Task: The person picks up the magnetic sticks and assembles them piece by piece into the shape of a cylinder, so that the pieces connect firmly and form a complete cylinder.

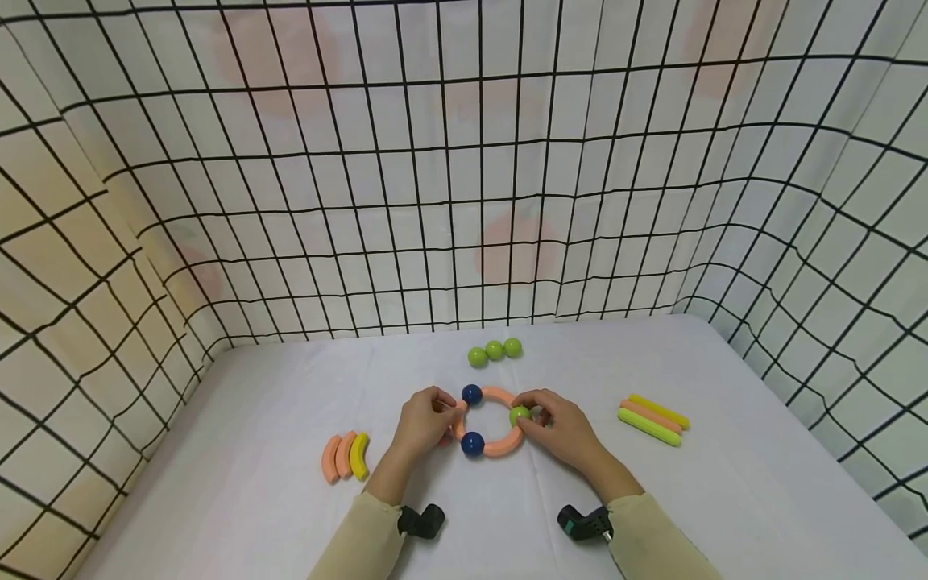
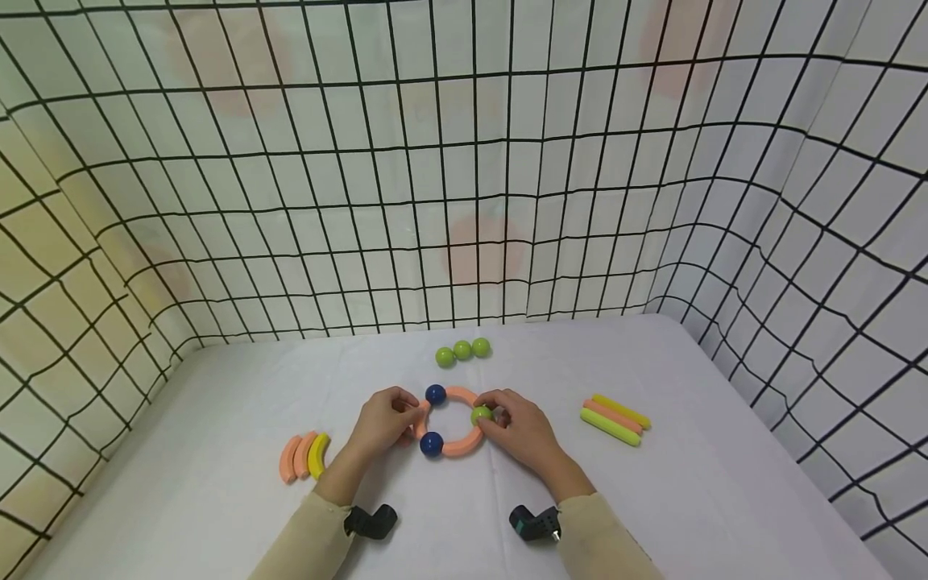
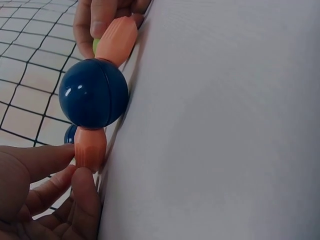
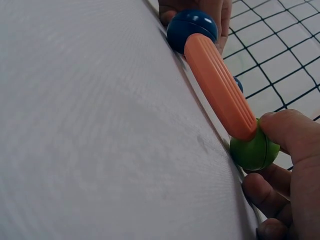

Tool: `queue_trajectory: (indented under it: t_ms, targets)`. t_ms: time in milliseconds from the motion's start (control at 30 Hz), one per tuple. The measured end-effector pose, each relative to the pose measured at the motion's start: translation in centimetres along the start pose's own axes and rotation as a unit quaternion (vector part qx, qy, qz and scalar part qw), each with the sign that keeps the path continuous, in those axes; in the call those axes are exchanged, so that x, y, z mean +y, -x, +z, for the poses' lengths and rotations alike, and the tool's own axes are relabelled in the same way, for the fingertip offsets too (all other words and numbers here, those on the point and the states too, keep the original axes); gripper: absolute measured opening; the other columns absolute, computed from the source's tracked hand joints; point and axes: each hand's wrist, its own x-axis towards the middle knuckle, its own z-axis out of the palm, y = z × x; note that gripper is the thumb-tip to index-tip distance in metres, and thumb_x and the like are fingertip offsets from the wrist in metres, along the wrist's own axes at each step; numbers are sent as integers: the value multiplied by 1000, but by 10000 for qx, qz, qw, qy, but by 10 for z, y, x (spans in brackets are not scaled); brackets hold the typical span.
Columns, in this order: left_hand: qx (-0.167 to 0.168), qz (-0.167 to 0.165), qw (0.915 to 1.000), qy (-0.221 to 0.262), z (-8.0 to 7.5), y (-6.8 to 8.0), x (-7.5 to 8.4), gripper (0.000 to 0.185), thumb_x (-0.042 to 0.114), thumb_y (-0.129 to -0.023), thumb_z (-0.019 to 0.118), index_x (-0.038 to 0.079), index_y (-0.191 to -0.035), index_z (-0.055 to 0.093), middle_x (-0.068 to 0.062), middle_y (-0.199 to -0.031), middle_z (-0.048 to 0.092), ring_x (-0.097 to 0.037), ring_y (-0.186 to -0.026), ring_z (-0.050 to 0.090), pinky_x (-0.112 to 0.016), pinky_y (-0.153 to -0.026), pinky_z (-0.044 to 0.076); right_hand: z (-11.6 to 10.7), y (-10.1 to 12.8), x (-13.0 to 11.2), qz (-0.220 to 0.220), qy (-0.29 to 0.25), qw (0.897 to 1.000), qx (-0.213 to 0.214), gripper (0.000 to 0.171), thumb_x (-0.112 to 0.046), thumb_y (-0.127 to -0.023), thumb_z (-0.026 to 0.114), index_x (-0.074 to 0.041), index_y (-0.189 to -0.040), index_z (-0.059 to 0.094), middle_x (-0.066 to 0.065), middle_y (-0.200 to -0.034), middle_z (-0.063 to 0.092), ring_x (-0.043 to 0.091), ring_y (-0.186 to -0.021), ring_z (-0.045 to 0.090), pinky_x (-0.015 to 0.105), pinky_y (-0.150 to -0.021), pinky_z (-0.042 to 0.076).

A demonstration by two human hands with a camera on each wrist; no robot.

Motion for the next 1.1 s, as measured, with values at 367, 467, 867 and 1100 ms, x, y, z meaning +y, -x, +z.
queue_trajectory:
  t_ms: [367,467,867,1100]
  targets:
    - [-344,331,9985,261,-8,10,-7,20,19,-94,68,6,-109,63,-7,-89,61,-14,-64,60,-27,-59,55,0,0,1,-49,12,10000,-63,28,-24,-90,74,-29,-116,68,-7,-107,67,8,-78,54,22,-69,44]
    - [-460,438,9976,257,-10,13,-9,22,20,-95,68,6,-111,63,-7,-91,62,-15,-68,61,-28,-60,54,0,0,2,-46,28,10000,-83,28,-25,-90,74,-30,-117,67,-8,-106,67,8,-78,54,22,-69,44]
    - [-858,794,9930,148,-14,22,-8,28,26,-95,69,8,-115,64,-7,-102,62,-13,-77,62,-25,-63,54,-1,1,2,-210,-3,9998,-64,28,-24,-89,75,-29,-116,68,-7,-106,67,6,-78,54,21,-69,45]
    - [-904,936,9914,125,-16,24,-9,34,28,-89,76,8,-115,66,-9,-105,60,-16,-85,61,-27,-67,54,-1,0,1,-281,130,9995,-94,27,-27,-88,77,-27,-114,68,-7,-103,66,4,-77,52,21,-68,44]
